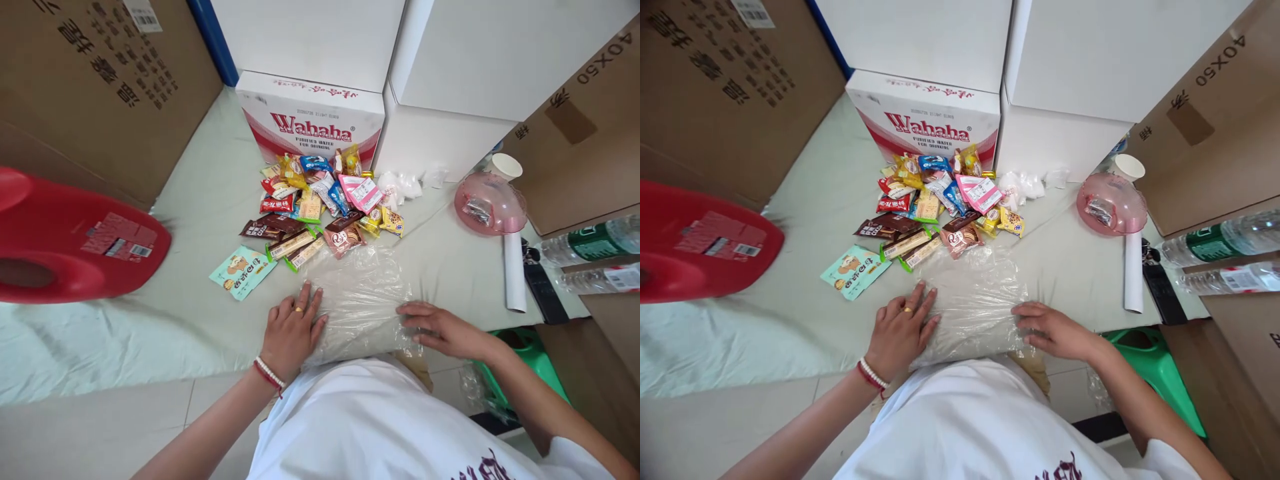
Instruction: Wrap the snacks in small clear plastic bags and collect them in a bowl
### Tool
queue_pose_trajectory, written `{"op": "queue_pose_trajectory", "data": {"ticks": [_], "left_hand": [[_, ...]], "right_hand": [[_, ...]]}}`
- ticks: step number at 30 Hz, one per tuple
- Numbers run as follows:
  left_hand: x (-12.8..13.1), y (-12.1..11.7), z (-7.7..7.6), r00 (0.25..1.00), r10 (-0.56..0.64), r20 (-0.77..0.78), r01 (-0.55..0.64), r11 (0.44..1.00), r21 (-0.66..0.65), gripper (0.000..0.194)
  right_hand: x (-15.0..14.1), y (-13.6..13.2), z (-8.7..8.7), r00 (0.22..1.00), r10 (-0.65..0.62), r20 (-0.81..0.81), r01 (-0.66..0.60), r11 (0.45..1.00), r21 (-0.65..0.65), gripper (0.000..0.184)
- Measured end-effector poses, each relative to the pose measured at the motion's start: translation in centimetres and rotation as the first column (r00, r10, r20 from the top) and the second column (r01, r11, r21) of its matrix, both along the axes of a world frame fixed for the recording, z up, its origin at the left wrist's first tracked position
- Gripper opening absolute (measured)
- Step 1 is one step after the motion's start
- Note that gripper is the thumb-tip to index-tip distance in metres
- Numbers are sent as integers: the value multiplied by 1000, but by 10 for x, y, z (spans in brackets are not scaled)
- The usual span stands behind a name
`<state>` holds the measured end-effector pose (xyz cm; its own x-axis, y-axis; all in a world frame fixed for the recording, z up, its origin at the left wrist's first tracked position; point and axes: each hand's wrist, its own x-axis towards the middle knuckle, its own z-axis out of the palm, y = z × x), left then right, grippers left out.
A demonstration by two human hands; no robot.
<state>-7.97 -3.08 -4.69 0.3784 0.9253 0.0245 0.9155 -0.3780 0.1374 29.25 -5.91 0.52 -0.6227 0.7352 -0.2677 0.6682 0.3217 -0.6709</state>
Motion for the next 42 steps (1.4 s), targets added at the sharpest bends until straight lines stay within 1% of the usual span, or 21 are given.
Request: {"op": "queue_pose_trajectory", "data": {"ticks": [2,3,5,6,7,8,9,11,13,15,18,21,23,27,31,32,35,37,39,40,42], "left_hand": [[0,-5,-3,999,27,21,-28,998,51,52],[1,-7,-4,999,26,25,-27,998,59,52],[1,-9,-4,1000,5,26,-6,999,36,53],[1,-10,-3,1000,-2,25,1,1000,18,55],[1,-11,-3,1000,-5,24,5,1000,2,57],[0,-13,-3,1000,-4,24,5,1000,-9,59],[0,-14,-3,1000,-5,24,6,1000,-14,60],[-2,-17,-3,999,-15,29,16,1000,-16,63],[-4,-19,-4,999,-31,41,32,999,-14,64],[-4,-20,-5,998,-40,56,41,999,-15,65],[-5,-19,-6,996,-41,81,42,999,-19,64],[-5,-18,-6,995,-38,95,41,999,-25,64],[-5,-18,-5,995,-38,97,41,999,-31,64],[-5,-18,-3,995,-33,96,37,999,-37,63],[-4,-19,-3,995,-23,101,26,999,-28,61],[-4,-19,-3,994,-21,103,24,999,-29,60],[-4,-18,-2,994,-15,107,19,999,-32,60],[-4,-18,-2,994,-14,108,18,999,-33,59],[-4,-18,-1,994,-10,105,14,999,-32,59],[-3,-18,-1,995,-7,102,11,999,-32,59],[-3,-18,-1,996,-1,94,4,1000,-28,58]], "right_hand": [[8,33,8,991,-137,3,136,990,28,33],[9,54,9,967,-254,16,251,962,105,34],[3,104,5,880,-473,35,442,844,303,44],[-2,128,1,844,-535,42,485,795,365,55],[-8,151,-5,822,-567,61,501,768,399,69],[-13,170,-11,814,-574,84,496,764,412,79],[-19,184,-16,819,-562,114,475,777,413,86],[-24,199,-25,833,-519,191,414,814,408,82],[-21,196,-30,823,-494,279,367,839,403,68],[-11,182,-33,800,-497,335,363,846,390,60],[10,157,-33,783,-518,343,392,840,375,63],[21,145,-28,728,-566,387,422,815,398,60],[19,148,-21,703,-581,411,422,805,416,56],[-4,167,-4,701,-589,403,424,798,429,54],[-16,181,8,650,-666,366,481,733,480,57],[-16,183,10,636,-665,392,477,737,478,56],[-19,185,17,602,-601,526,436,799,413,51],[-37,187,25,618,-594,515,411,803,432,49],[-73,192,34,693,-591,413,379,786,489,44],[-97,196,38,748,-549,373,344,802,488,41],[-149,209,41,822,-425,379,262,873,412,45]]}}
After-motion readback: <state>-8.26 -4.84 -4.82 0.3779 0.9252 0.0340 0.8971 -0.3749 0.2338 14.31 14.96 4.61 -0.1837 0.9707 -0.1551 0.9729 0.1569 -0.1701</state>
